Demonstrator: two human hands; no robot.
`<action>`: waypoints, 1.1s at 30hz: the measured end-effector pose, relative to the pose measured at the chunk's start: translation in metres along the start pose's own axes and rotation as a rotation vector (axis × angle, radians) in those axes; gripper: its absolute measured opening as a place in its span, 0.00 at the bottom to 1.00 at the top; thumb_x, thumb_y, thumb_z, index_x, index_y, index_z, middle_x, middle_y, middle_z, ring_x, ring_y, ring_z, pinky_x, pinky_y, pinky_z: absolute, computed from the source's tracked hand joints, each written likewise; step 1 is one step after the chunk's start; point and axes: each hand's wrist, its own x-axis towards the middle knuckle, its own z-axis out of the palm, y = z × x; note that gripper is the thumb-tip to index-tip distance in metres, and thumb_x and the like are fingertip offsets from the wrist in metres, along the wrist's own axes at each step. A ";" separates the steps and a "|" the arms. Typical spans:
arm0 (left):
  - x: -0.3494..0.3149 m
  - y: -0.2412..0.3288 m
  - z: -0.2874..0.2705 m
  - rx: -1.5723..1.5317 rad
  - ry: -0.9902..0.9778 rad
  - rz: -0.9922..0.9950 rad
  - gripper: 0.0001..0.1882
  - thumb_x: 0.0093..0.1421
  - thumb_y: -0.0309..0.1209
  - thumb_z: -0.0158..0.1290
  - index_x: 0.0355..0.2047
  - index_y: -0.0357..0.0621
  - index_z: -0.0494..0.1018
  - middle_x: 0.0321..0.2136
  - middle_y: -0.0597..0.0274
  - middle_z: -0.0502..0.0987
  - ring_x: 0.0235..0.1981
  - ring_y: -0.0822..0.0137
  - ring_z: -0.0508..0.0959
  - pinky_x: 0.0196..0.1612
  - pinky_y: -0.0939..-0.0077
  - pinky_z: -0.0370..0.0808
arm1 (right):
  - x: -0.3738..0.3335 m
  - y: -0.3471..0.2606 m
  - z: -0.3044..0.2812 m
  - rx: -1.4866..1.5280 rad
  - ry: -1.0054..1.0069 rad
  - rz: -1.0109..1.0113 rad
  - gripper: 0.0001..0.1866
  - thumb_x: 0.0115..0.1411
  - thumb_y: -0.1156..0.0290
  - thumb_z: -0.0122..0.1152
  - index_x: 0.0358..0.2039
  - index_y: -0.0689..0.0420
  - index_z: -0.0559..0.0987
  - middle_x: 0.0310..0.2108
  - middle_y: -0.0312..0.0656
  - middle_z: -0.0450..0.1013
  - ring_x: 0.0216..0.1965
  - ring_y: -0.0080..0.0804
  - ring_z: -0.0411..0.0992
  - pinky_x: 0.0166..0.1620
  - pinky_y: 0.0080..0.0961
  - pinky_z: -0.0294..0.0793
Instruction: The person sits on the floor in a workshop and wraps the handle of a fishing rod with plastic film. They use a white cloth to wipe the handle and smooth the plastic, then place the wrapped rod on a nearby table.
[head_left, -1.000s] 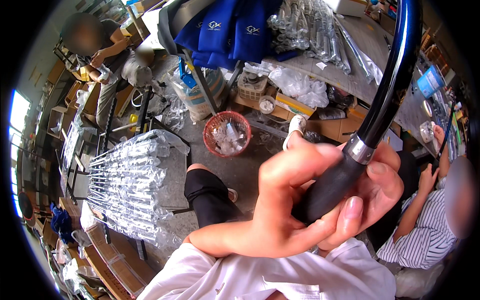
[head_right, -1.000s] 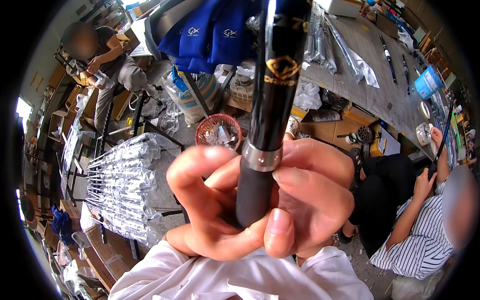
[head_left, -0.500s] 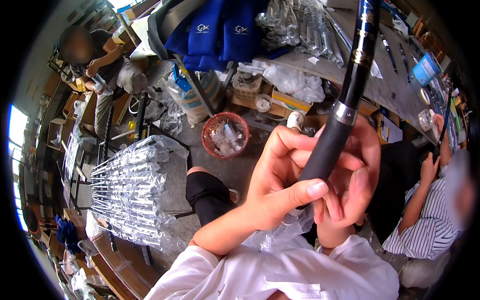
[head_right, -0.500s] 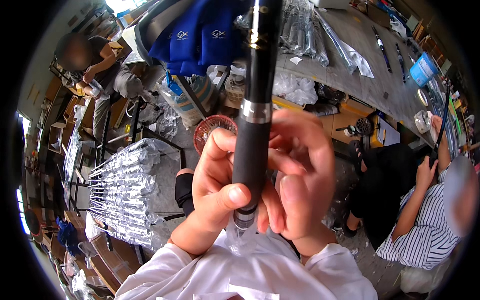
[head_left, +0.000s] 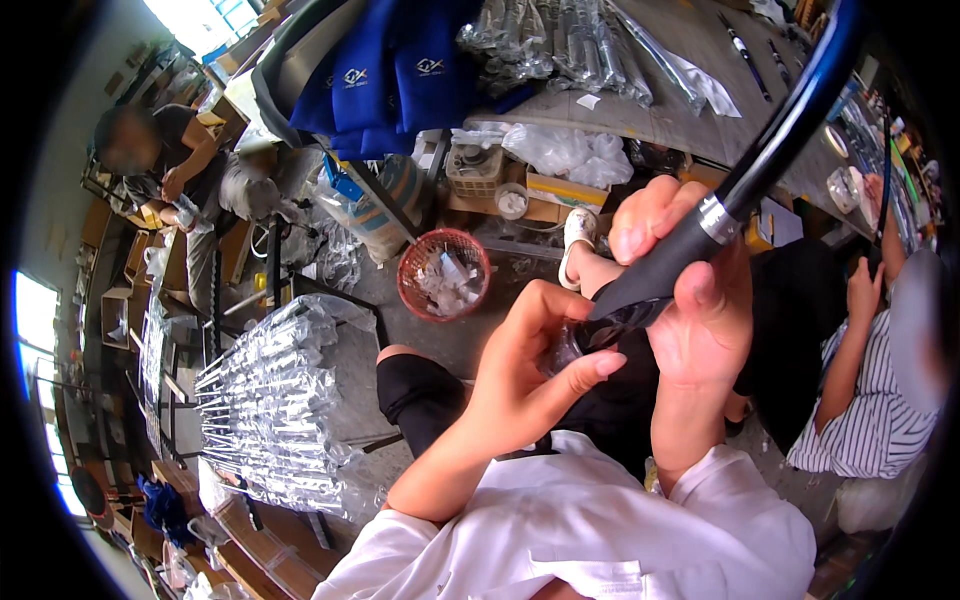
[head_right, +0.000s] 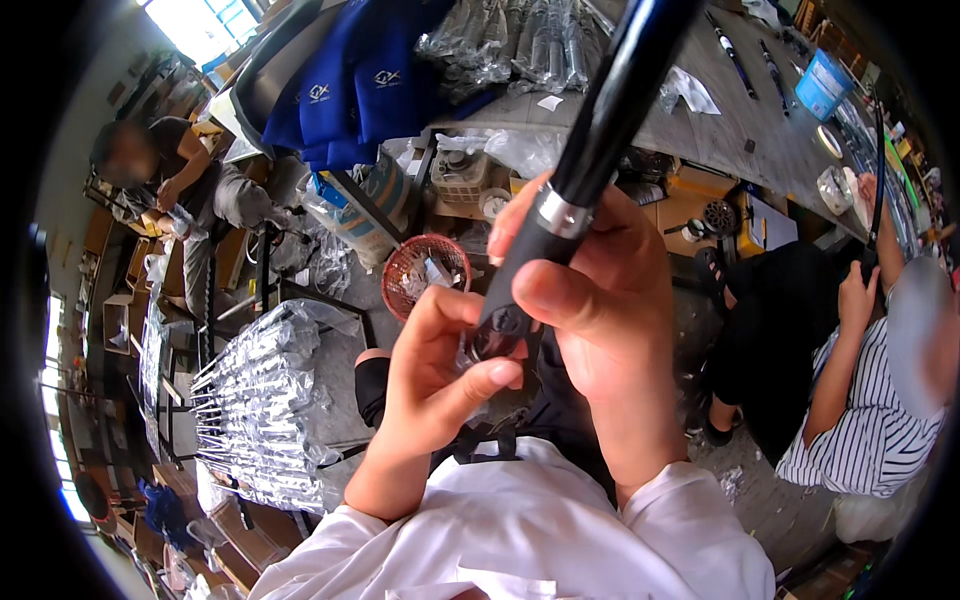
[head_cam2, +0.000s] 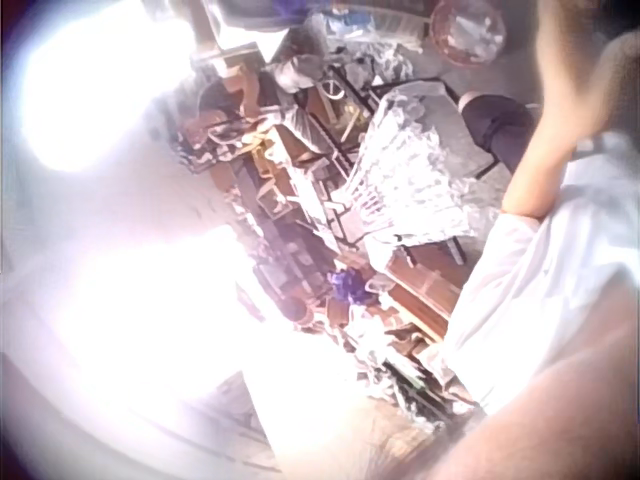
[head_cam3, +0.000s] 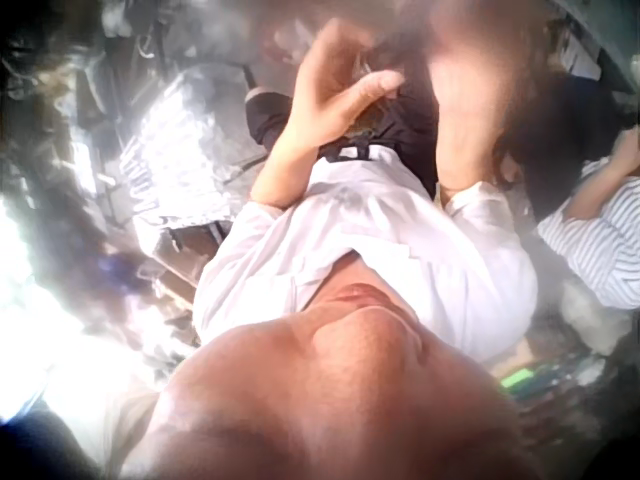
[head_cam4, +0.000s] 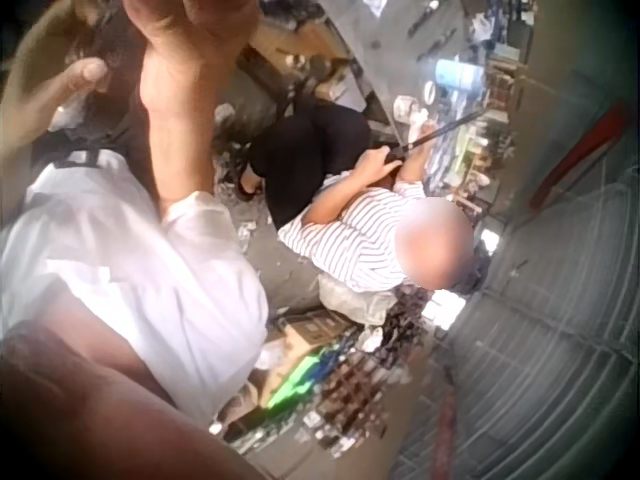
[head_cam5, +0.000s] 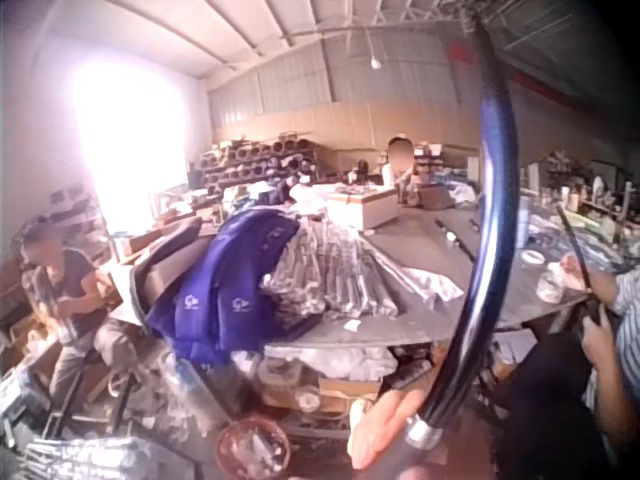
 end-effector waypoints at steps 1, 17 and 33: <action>0.000 0.004 0.002 -0.071 -0.009 -0.032 0.15 0.55 0.24 0.56 0.39 0.36 0.62 0.35 0.60 0.72 0.32 0.75 0.73 0.37 0.80 0.70 | 0.002 0.001 -0.006 -0.092 -0.187 -0.015 0.23 0.52 0.52 0.61 0.35 0.61 0.70 0.31 0.41 0.63 0.36 0.29 0.61 0.40 0.27 0.61; 0.001 0.002 0.009 -0.592 -0.361 -0.277 0.16 0.63 0.36 0.45 0.41 0.34 0.62 0.30 0.52 0.73 0.26 0.69 0.74 0.31 0.78 0.72 | -0.005 0.001 -0.019 0.079 -0.278 -0.090 0.21 0.56 0.49 0.53 0.31 0.57 0.69 0.31 0.38 0.62 0.37 0.31 0.59 0.37 0.32 0.56; 0.002 -0.015 0.012 -0.548 -0.327 -0.291 0.17 0.60 0.34 0.50 0.43 0.34 0.63 0.32 0.53 0.73 0.27 0.66 0.76 0.28 0.77 0.74 | -0.007 0.014 -0.043 0.287 -0.214 -0.095 0.24 0.54 0.54 0.55 0.34 0.68 0.75 0.35 0.47 0.69 0.41 0.37 0.67 0.47 0.34 0.64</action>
